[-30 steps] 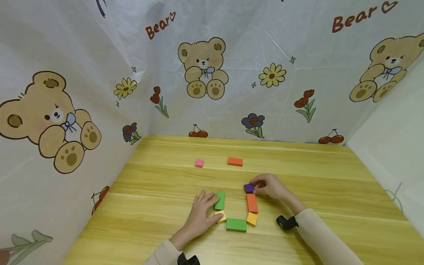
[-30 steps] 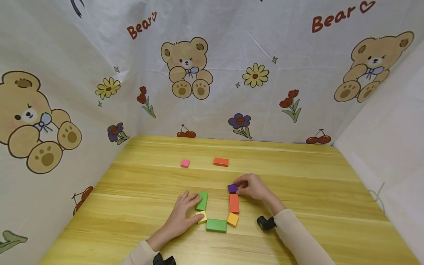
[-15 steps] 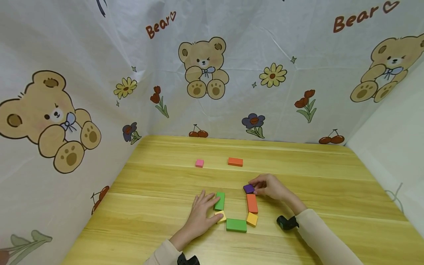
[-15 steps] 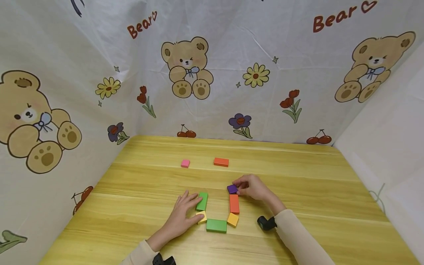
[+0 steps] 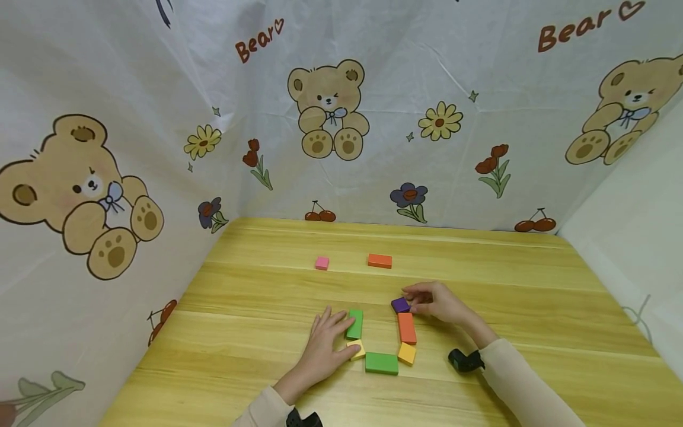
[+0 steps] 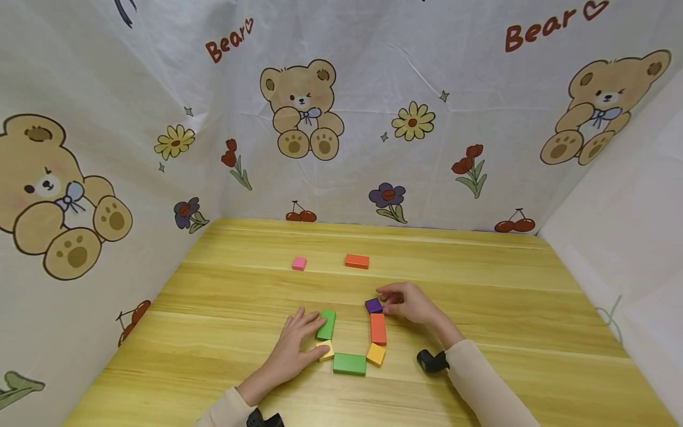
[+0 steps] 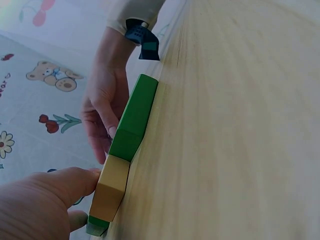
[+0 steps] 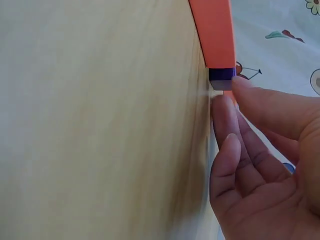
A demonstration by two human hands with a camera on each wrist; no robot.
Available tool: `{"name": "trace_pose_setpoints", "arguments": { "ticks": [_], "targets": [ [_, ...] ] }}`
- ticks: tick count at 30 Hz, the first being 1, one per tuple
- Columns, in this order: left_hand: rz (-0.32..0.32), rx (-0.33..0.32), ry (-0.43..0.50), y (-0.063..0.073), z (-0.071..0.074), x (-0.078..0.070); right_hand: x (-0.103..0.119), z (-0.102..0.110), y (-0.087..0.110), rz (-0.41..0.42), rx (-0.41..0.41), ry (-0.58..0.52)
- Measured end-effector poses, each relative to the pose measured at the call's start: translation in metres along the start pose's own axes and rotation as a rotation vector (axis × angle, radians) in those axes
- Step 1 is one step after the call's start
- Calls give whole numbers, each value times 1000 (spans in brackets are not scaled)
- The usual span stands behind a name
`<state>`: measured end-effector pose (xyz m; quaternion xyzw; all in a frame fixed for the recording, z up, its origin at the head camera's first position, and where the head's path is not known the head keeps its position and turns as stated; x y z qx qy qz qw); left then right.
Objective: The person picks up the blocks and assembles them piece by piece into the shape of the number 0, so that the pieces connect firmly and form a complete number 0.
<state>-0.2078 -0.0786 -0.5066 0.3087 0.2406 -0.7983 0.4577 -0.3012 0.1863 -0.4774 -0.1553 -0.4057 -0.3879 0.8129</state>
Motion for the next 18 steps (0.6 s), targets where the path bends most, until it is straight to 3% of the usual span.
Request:
{"name": "trace_pose_setpoints", "arguments": {
  "ticks": [5,9,13,18],
  "targets": [
    [-1,3,3,0,-1,-1,6,1,18,-76,-133,-29],
    [-3,2,-12,0,-1,-2,24,-7,36,-107,-224,-88],
    [-2,-2,-18,-1,0,-2,41,-22,52,-104,-268,-130],
    [2,-7,-7,0,0,-3,45,-42,61,-104,-289,-144]
  ]
}}
Point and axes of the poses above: each hand's wrist, its own y-axis away from the middle knuckle, its own z-axis out of the back of the hand, x = y × z, the point moved 5 cm from there along -y, towards the middle knuckle, and after that the axes turned 10 degrees about x, right-handed, at the moved point
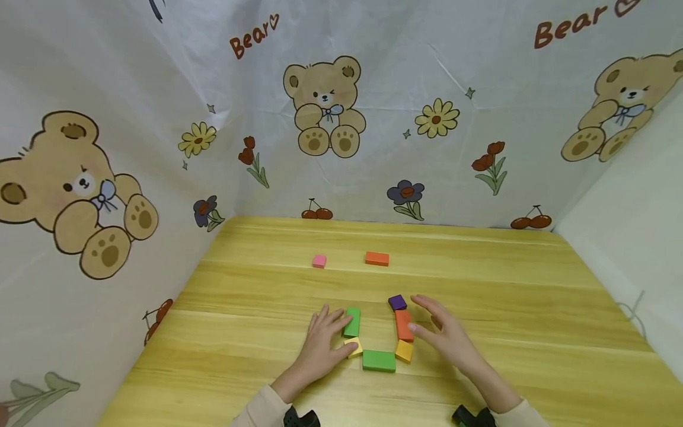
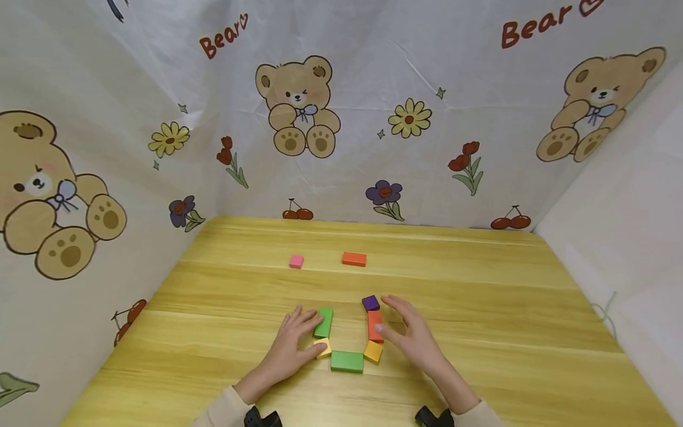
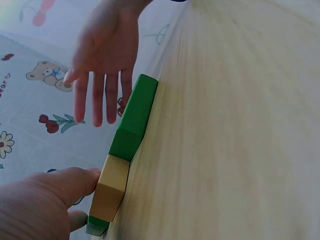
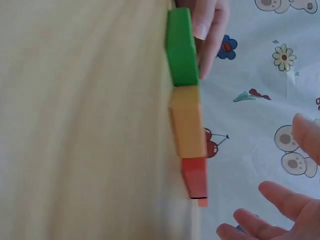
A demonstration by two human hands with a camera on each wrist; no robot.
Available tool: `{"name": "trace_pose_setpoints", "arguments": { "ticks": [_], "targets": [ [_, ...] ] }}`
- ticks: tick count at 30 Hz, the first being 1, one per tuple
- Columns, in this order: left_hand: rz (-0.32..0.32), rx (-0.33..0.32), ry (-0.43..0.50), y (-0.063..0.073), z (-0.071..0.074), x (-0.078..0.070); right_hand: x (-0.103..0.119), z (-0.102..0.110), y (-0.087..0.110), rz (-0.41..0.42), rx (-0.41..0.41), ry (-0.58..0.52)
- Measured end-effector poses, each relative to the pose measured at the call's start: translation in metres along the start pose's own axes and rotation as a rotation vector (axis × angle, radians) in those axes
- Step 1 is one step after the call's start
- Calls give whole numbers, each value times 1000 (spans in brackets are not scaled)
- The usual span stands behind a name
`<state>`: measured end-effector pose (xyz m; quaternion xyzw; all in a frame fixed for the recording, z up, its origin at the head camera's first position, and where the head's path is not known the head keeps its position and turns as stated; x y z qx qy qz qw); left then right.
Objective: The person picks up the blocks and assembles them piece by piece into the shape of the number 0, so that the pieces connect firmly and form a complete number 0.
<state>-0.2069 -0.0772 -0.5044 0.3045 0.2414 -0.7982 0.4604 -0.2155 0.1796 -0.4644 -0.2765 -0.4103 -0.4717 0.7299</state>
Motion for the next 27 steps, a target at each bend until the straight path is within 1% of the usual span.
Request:
{"name": "trace_pose_setpoints", "arguments": {
  "ticks": [3,10,13,16,21,27],
  "targets": [
    [2,-1,6,0,0,0,-6,-8,0,21,2,33],
    [2,-1,3,0,-1,1,-20,-17,-4,102,42,175],
    [-5,-4,1,0,1,1,-22,-18,-4,121,26,217],
    [-8,-10,-4,0,2,0,-21,-19,-6,137,2,283],
    [-9,-11,-8,-2,2,1,-21,-21,-7,138,-30,402],
    [-5,-8,-2,-1,0,2,-21,-23,-4,125,-27,454]
  ]
}}
Point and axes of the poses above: each hand's wrist, its own y-axis away from the middle knuckle, its own z-axis out of the back of the hand, x = y × z, the point moved 5 cm from there along -y, towards the middle knuckle, and after that the axes turned 10 degrees about x, right-handed, at the moved point
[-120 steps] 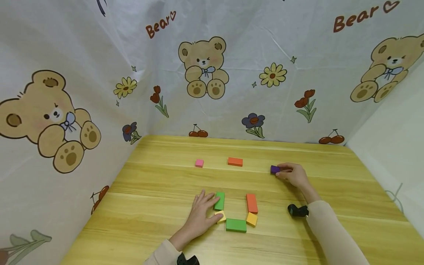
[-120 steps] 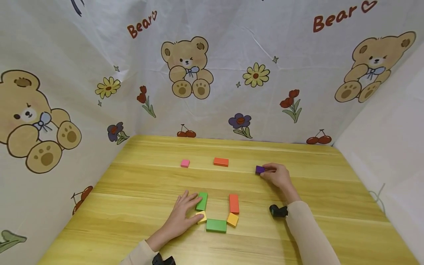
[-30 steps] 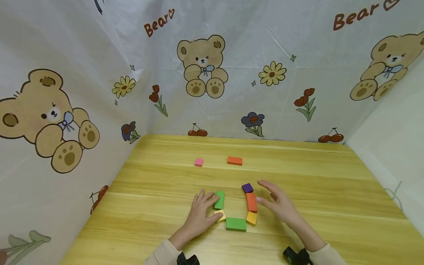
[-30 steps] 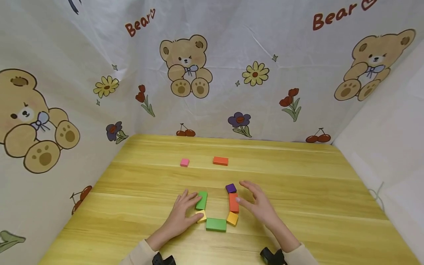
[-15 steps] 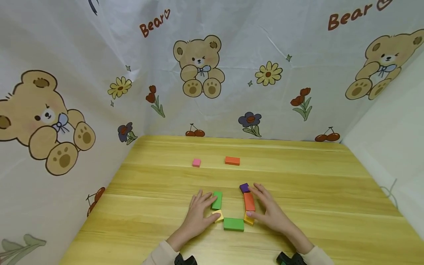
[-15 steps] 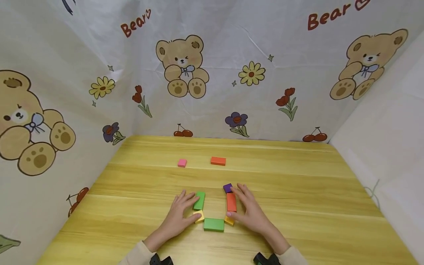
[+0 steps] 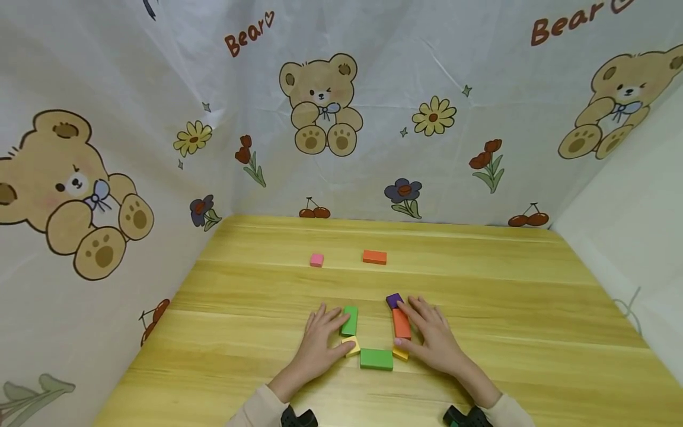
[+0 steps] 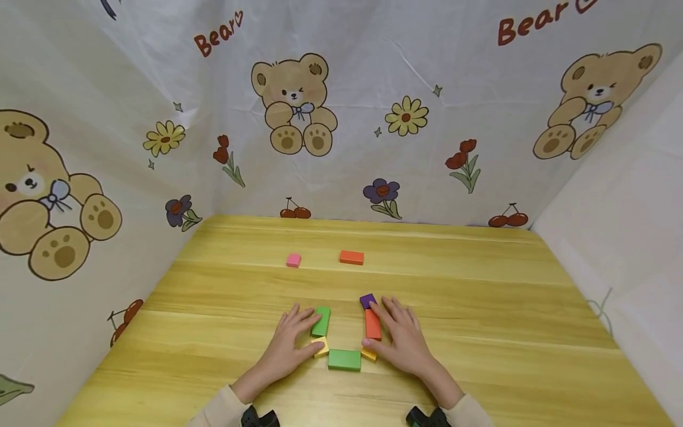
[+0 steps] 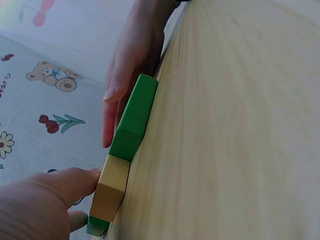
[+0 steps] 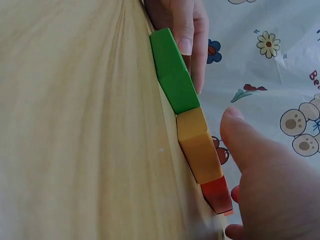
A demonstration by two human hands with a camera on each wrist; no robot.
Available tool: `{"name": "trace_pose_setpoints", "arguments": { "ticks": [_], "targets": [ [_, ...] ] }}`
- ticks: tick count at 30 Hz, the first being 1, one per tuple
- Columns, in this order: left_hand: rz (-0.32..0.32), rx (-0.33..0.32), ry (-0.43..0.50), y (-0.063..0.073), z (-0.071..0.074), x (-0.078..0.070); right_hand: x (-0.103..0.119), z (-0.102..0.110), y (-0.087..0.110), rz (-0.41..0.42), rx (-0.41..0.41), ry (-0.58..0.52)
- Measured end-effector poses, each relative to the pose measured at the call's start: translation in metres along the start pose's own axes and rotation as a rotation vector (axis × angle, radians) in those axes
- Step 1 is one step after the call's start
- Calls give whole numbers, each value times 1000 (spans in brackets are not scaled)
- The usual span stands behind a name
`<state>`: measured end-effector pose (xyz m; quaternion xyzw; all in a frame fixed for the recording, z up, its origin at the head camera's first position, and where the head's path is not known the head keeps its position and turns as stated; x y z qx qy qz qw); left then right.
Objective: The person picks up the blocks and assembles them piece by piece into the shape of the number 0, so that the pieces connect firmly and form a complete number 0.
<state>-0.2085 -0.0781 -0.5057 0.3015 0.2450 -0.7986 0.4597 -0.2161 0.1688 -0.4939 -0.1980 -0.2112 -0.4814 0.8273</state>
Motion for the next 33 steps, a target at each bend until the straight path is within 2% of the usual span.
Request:
{"name": "trace_pose_setpoints", "arguments": {
  "ticks": [8,33],
  "targets": [
    [12,6,3,2,-1,0,-1,-3,2,-9,32,43],
    [0,8,27,2,2,-2,-1,-3,-1,1,38,56]
  ]
}}
Point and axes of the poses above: each hand's wrist, its own y-axis away from the middle knuckle, its own z-axis out of the back of the hand, x = y × z, the point moved 5 cm from there along -y, towards the middle knuckle, and after that the axes turned 10 degrees about x, right-handed, at the moved point
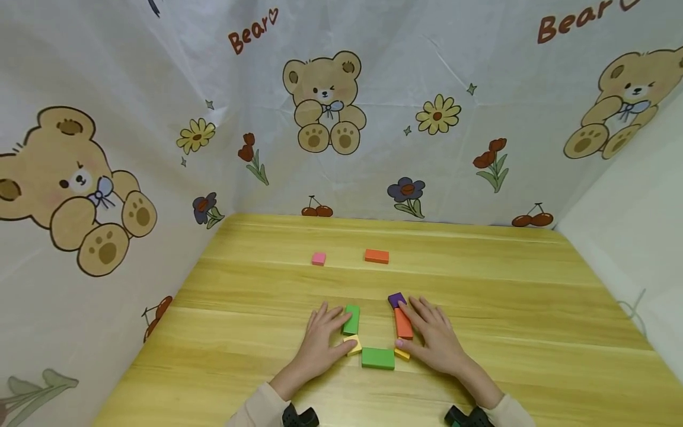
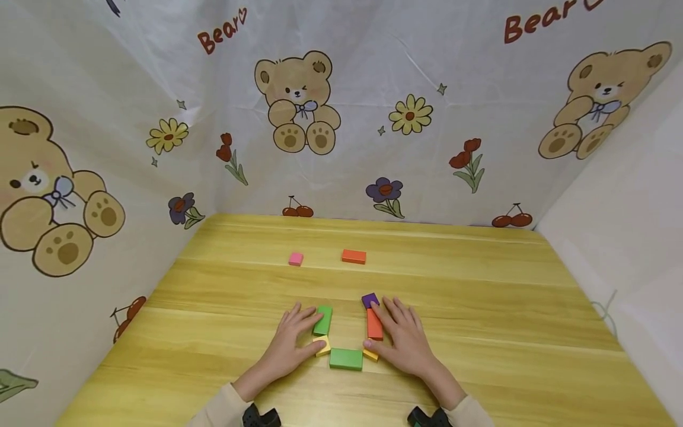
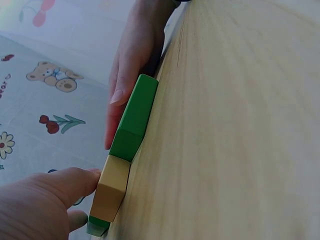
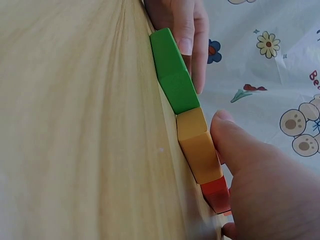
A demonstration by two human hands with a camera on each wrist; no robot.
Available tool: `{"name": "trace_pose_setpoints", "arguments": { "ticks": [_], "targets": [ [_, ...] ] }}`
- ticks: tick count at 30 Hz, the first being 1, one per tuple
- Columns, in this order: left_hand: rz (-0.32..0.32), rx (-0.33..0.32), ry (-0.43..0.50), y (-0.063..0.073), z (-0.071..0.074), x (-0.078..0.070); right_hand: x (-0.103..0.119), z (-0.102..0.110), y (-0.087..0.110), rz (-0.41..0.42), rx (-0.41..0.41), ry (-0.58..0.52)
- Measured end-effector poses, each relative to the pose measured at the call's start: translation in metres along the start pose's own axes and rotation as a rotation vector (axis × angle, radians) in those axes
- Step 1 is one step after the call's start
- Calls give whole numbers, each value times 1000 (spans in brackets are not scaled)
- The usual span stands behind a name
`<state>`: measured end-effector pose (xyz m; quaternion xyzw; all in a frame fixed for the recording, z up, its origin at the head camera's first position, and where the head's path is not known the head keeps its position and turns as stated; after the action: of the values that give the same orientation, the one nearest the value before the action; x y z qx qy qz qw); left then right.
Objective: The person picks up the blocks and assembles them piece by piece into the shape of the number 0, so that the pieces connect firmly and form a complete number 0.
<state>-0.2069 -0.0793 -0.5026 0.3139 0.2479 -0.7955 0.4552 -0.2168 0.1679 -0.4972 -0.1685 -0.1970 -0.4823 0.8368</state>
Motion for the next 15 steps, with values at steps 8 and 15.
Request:
{"name": "trace_pose_setpoints", "arguments": {
  "ticks": [8,15],
  "targets": [
    [33,3,72,-4,3,-2,-1,1,2,-3,-2,3],
    [124,-92,179,-23,42,5,-1,1,1,0,-5,5]
  ]
}}
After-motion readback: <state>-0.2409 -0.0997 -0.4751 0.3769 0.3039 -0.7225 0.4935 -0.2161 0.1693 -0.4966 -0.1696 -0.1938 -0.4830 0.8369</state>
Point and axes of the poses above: each hand's wrist, its own y-axis away from the middle knuckle, its own z-axis out of the back of the hand, x = y × z, the point moved 5 cm from there along -y, towards the middle knuckle, and after that the axes turned 10 degrees about x, right-handed, at the moved point
